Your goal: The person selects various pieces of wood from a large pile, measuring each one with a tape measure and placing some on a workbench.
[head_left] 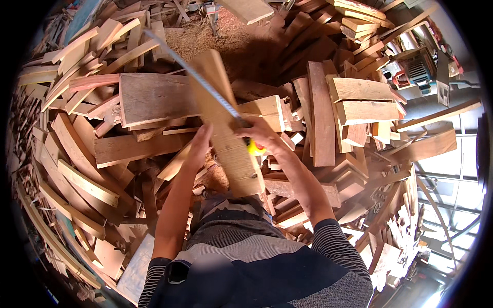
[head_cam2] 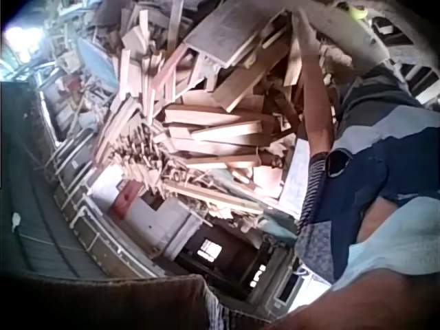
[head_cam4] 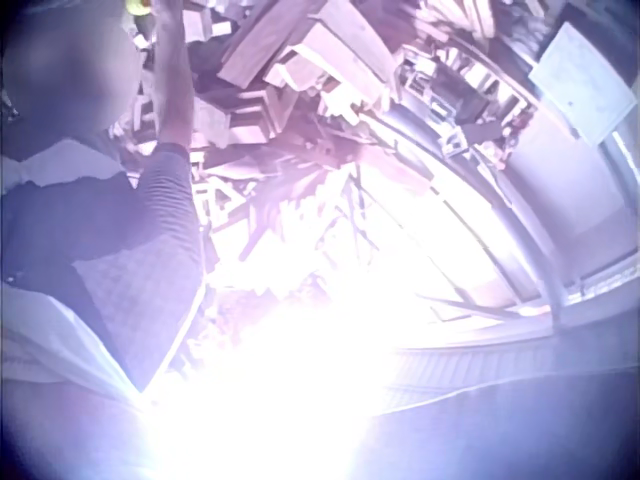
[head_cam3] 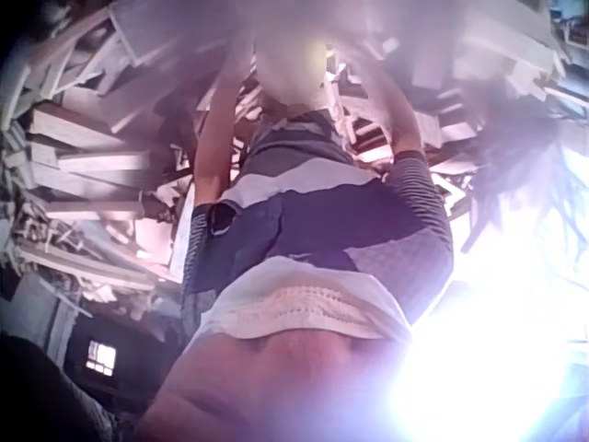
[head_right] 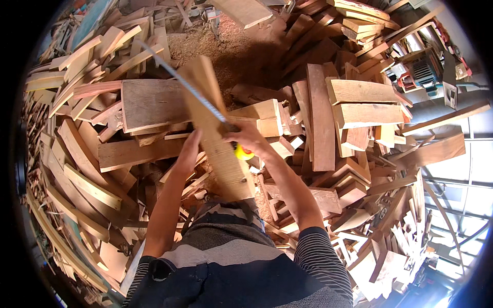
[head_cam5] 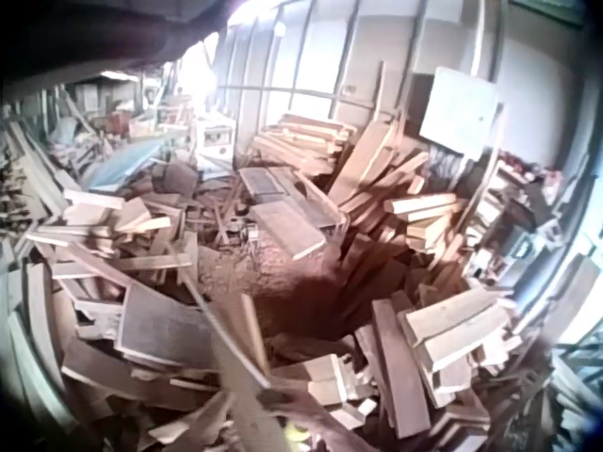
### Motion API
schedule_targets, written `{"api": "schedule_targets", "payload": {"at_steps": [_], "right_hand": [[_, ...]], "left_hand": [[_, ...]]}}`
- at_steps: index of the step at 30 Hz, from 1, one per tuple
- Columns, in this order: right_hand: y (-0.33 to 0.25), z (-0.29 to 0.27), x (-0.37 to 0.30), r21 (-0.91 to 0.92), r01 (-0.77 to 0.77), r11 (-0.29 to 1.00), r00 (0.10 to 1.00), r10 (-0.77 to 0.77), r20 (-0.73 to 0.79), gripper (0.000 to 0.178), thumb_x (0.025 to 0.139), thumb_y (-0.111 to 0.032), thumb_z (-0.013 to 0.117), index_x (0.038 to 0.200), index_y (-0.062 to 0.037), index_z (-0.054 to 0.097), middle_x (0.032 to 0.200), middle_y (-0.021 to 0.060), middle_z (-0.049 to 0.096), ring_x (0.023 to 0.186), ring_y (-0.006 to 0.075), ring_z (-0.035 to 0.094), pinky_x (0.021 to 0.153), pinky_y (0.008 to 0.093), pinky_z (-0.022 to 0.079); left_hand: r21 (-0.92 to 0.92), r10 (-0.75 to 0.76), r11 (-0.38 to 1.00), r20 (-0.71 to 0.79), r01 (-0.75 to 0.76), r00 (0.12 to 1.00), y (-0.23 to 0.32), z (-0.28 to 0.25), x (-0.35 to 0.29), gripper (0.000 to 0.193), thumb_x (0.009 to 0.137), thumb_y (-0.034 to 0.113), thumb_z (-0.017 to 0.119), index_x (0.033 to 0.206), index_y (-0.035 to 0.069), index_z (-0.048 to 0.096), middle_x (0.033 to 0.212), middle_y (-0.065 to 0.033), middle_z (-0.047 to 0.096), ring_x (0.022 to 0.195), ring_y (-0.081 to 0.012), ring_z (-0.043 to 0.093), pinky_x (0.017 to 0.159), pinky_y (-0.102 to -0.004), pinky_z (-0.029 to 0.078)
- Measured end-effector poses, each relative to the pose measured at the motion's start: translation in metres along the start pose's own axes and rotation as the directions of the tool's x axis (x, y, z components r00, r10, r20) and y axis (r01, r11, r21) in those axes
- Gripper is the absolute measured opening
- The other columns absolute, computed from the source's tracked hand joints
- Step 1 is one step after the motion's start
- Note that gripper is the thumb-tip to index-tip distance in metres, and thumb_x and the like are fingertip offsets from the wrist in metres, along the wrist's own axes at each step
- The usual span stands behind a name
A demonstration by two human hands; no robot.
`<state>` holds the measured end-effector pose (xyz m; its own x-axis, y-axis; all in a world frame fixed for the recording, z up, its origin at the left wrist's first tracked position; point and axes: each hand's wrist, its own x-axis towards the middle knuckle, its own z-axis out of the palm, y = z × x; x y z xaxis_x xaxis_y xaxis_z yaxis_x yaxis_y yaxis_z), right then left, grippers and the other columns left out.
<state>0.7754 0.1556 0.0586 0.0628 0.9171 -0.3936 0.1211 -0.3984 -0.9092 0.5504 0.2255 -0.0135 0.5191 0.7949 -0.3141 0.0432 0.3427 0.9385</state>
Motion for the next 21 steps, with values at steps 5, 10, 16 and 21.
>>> {"api": "schedule_targets", "payload": {"at_steps": [5, 10, 16, 21], "right_hand": [[0.07, -0.079, -0.005, 0.038, -0.197, 0.98, 0.936, 0.2, -0.29, 0.029, 0.084, -0.018, 0.077, 0.1, 0.0052, 0.071, 0.066, 0.0018, 0.063, 0.041, 0.0031, 0.042, 0.035, 0.0241, 0.029], [0.157, -0.171, 0.009, -0.194, -0.321, 0.927, 0.838, 0.183, -0.515, 0.032, 0.077, -0.03, 0.081, 0.09, -0.0011, 0.077, 0.07, 0.0075, 0.068, 0.059, 0.0145, 0.059, 0.056, 0.0341, 0.047], [0.19, -0.243, 0.018, -0.324, -0.451, 0.832, 0.772, 0.181, -0.609, 0.025, 0.078, -0.023, 0.079, 0.082, 0.0005, 0.072, 0.068, 0.0048, 0.064, 0.059, 0.0133, 0.056, 0.054, 0.0355, 0.042], [0.219, -0.248, 0.013, -0.05, -0.212, 0.976, 0.816, 0.149, -0.558, 0.025, 0.082, -0.018, 0.077, 0.1, 0.0004, 0.073, 0.076, 0.0061, 0.069, 0.065, 0.0158, 0.062, 0.06, 0.0344, 0.047]], "left_hand": [[0.174, -0.327, 0.921, -0.14, 0.348, 0.935, -0.067, -0.02, -0.016, 0.075, 0.097, 0.043, 0.067, 0.148, -0.004, 0.041, 0.147, -0.0163, 0.052, 0.131, -0.0269, 0.054, 0.105, -0.0378, 0.044], [0.031, -0.537, 0.817, -0.322, 0.575, 0.78, -0.152, -0.097, -0.124, 0.073, 0.095, 0.04, 0.07, 0.148, -0.002, 0.042, 0.14, -0.0166, 0.055, 0.118, -0.0234, 0.061, 0.095, -0.0364, 0.05], [-0.133, -0.655, 0.706, -0.497, 0.696, 0.569, -0.19, -0.142, -0.237, 0.07, 0.092, 0.029, 0.071, 0.148, -0.002, 0.041, 0.105, -0.0069, 0.06, 0.076, -0.0135, 0.059, 0.059, -0.0286, 0.046], [-0.221, -0.607, 0.782, -0.481, 0.583, 0.632, -0.188, -0.111, -0.207, 0.039, 0.094, 0.024, 0.069, 0.123, 0.003, 0.055, 0.094, -0.0033, 0.059, 0.069, -0.0109, 0.056, 0.053, -0.0258, 0.042]]}}
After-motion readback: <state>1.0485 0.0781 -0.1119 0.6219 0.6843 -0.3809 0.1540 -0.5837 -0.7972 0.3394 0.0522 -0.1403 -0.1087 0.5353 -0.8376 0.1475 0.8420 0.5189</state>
